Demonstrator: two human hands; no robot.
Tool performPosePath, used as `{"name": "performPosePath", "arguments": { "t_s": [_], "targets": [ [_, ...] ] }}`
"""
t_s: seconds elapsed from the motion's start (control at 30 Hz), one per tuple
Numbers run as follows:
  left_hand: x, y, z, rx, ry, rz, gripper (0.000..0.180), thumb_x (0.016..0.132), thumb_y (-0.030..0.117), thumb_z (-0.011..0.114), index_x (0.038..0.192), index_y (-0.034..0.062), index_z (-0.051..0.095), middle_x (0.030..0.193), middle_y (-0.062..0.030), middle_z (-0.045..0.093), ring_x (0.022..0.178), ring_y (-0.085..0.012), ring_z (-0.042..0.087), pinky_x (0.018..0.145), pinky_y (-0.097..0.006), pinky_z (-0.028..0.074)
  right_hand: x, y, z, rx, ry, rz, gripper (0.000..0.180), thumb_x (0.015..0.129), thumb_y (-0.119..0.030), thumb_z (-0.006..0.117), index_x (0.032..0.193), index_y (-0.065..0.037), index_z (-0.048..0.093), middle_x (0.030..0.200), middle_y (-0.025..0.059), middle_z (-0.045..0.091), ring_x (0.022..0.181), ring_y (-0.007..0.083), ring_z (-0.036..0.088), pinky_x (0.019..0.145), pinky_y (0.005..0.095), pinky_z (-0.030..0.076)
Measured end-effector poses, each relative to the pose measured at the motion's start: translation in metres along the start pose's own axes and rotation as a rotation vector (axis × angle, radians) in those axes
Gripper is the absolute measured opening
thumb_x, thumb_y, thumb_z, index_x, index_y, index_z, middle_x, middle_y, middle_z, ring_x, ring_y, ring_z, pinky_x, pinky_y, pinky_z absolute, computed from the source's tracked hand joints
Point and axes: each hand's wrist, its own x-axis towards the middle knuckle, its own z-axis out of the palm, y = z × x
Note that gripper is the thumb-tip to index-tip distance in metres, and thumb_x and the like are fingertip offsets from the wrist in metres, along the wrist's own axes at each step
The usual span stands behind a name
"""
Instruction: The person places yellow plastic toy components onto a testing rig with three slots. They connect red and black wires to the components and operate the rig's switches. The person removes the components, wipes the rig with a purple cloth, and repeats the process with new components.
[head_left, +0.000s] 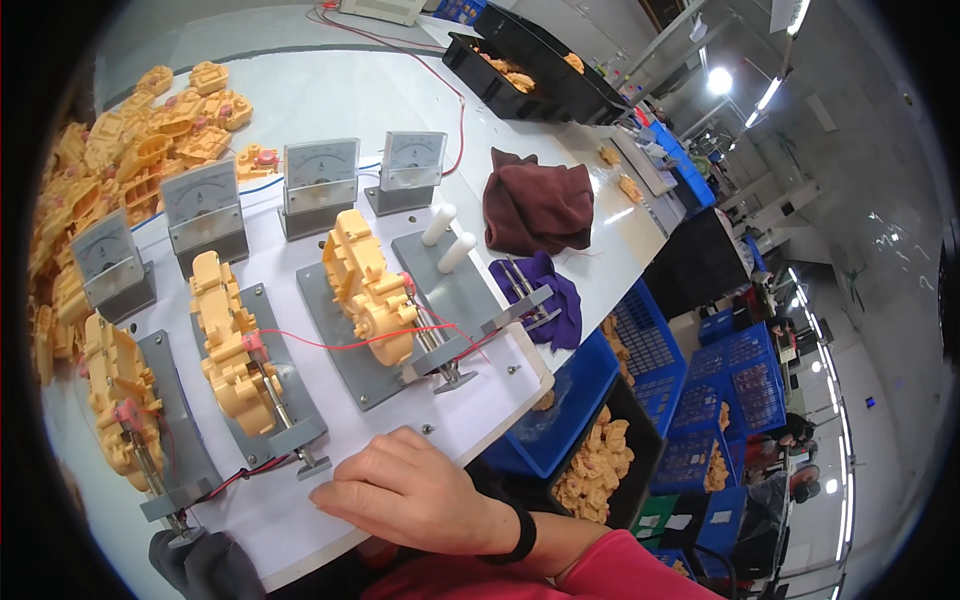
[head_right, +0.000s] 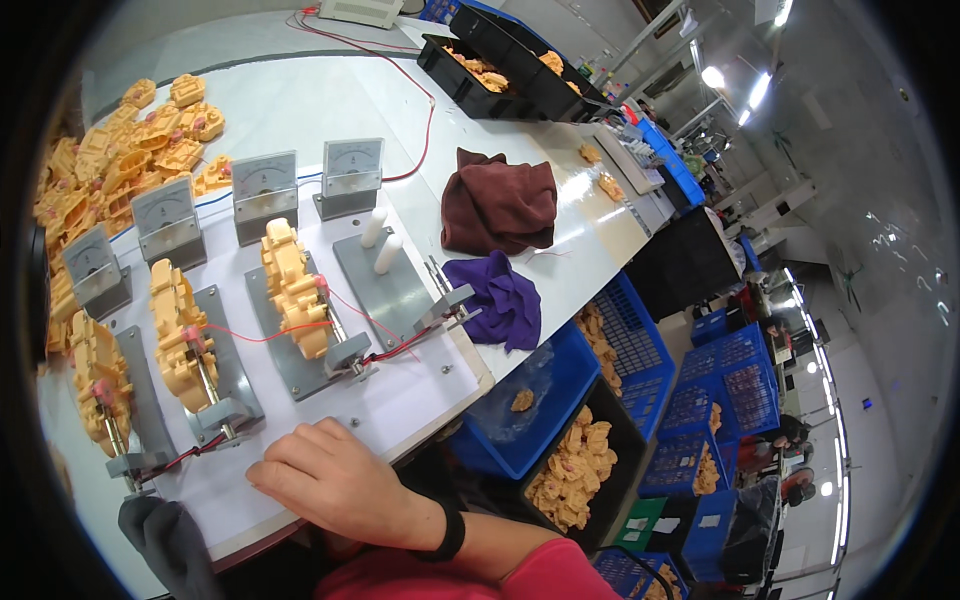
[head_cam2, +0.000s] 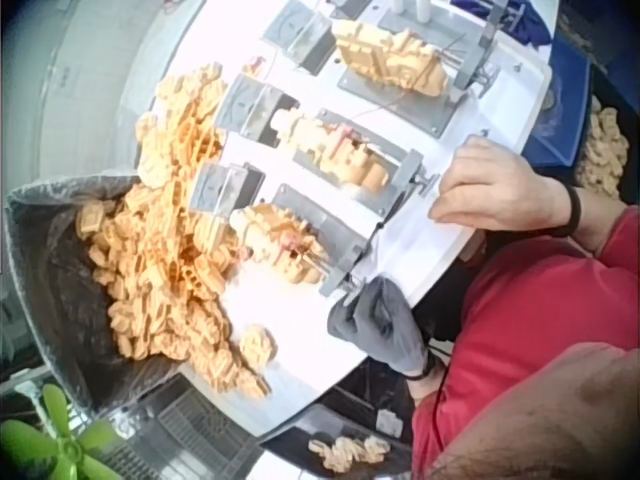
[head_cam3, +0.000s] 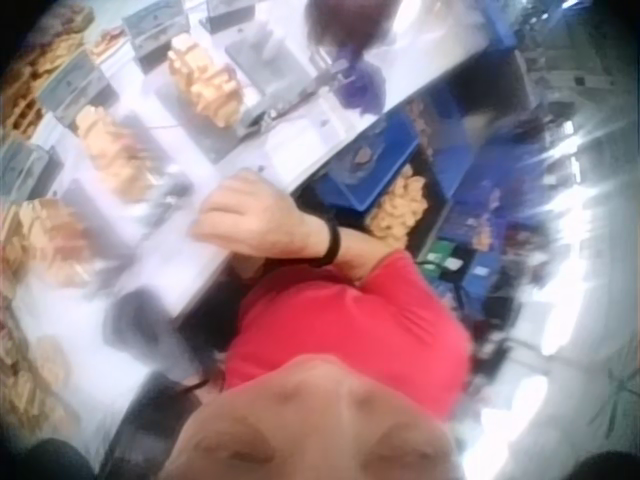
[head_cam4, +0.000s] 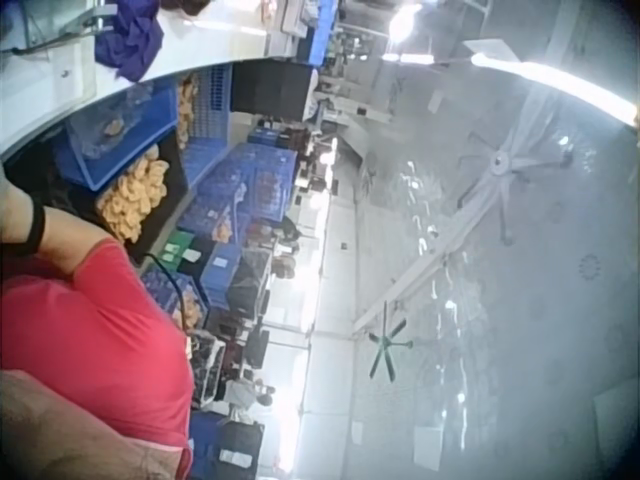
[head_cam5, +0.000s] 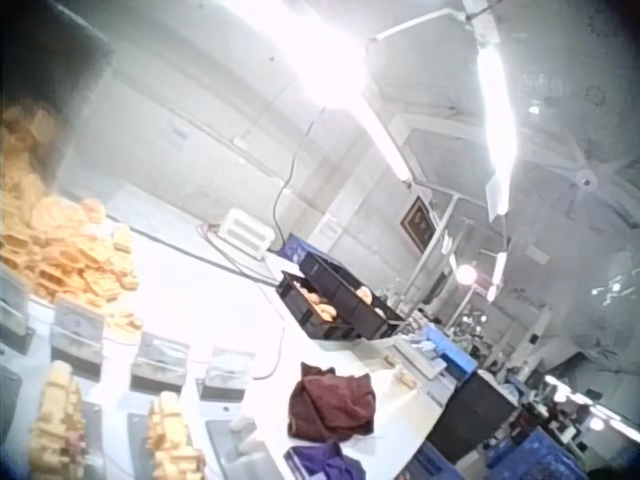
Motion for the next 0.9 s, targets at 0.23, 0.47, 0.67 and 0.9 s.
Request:
{"name": "performPosePath", "arguments": {
  "t_s": [0.23, 0.47, 0.67, 0.9],
  "targets": [
    [0.001, -0.003, -0.006, -0.005, -0.069, 0.025, 0.027, 0.085, 0.006, 0.069, 0.111, -0.0004, 0.065, 0.113, -0.0168, 0.06, 0.107, -0.0325, 0.055, 0.093, -0.047, 0.046, 0.001, -0.001, 0.001, -0.008, 0.027, -0.002, 0.022, 0.078, -0.011, 0.077, 0.098, -0.014, 0.069, 0.087, -0.0026, 0.057, 0.076, 0.0153, 0.057, 0.068, 0.0293, 0.04],
    [-0.003, -0.012, 0.011, -0.13, 0.008, -0.008, 0.017, 0.079, -0.002, 0.065, 0.094, 0.0036, 0.058, 0.102, -0.0103, 0.05, 0.104, -0.0299, 0.046, 0.095, -0.041, 0.036, 0.0, -0.001, 0.001, -0.015, 0.069, -0.004, 0.019, 0.08, -0.013, 0.077, 0.097, -0.013, 0.069, 0.086, -0.0018, 0.059, 0.077, 0.0177, 0.057, 0.068, 0.0316, 0.041],
    [-0.002, -0.003, 0.013, -0.17, 0.067, -0.053, 0.019, 0.077, -0.004, 0.066, 0.093, 0.0032, 0.059, 0.101, -0.0107, 0.049, 0.102, -0.0295, 0.047, 0.092, -0.04, 0.038, 0.004, -0.004, -0.004, -0.053, 0.058, -0.011, 0.016, 0.081, -0.013, 0.077, 0.095, -0.013, 0.069, 0.086, -0.0001, 0.06, 0.078, 0.0198, 0.059, 0.069, 0.0329, 0.043],
    [0.011, 0.012, 0.008, -0.07, 0.155, 0.001, 0.022, 0.07, -0.001, 0.075, 0.087, 0.0087, 0.065, 0.09, -0.007, 0.057, 0.097, -0.0297, 0.052, 0.086, -0.04, 0.043, 0.002, -0.004, 0.003, -0.097, 0.04, 0.004, 0.014, 0.078, -0.011, 0.078, 0.09, -0.013, 0.071, 0.082, 0.0002, 0.063, 0.079, 0.021, 0.061, 0.071, 0.0355, 0.044]
  ]
}}
